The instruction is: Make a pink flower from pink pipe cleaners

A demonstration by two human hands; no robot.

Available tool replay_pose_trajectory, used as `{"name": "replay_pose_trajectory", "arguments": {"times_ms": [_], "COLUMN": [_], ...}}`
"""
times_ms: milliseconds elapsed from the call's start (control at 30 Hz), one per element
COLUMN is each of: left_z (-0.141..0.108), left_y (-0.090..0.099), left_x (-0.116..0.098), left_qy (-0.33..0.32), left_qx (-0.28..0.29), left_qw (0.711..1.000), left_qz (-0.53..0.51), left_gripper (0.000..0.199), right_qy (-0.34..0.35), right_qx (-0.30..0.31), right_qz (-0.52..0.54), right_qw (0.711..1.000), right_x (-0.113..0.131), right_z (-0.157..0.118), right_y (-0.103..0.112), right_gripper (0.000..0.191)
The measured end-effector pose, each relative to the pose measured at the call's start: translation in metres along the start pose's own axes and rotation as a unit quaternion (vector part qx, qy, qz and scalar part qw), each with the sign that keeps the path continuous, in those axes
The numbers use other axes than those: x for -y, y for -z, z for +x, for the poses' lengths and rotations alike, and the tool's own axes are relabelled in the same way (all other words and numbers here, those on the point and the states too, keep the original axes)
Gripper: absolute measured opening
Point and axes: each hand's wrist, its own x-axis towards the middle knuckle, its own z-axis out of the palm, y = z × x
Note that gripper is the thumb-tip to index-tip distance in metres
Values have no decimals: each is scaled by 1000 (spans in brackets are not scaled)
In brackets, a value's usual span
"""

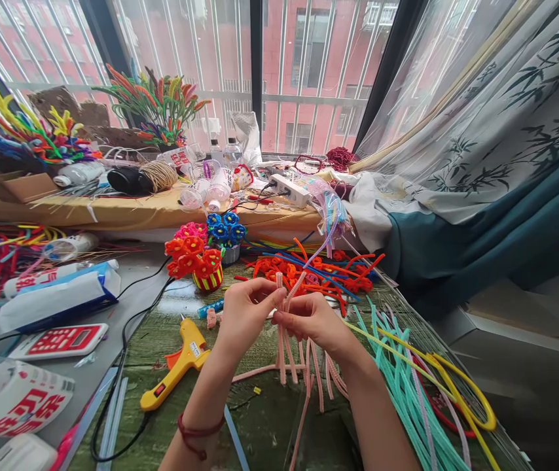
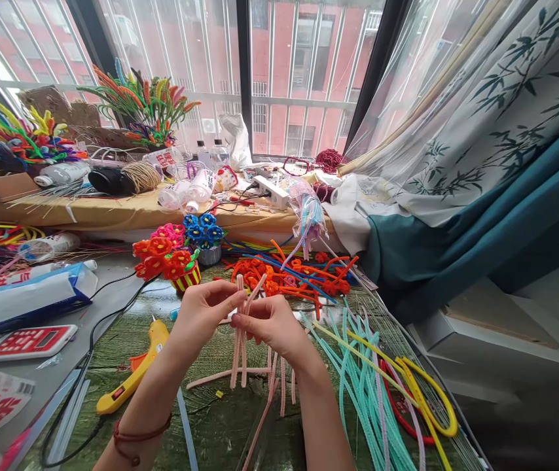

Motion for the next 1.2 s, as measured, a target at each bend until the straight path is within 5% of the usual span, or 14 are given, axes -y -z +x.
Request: {"name": "replay_pose_trajectory", "arguments": {"times_ms": [300,833,1200], "left_z": [-1,3,2], "left_y": [4,3,3], "left_x": [2,3,4], "left_qy": [-28,16,9], "left_qx": [-51,98,73], "left_qw": [997,994,996], "left_qz": [48,-43,-40], "left_gripper": [22,30,30], "right_qy": [-34,-28,-46], "right_qx": [40,67,72], "right_qz": [-13,-19,-14], "right_qw": [999,997,996], "right_x": [-4,-4,-8], "right_z": [0,-2,-1], "right_y": [-1,3,4], "right_gripper": [43,45,46]}}
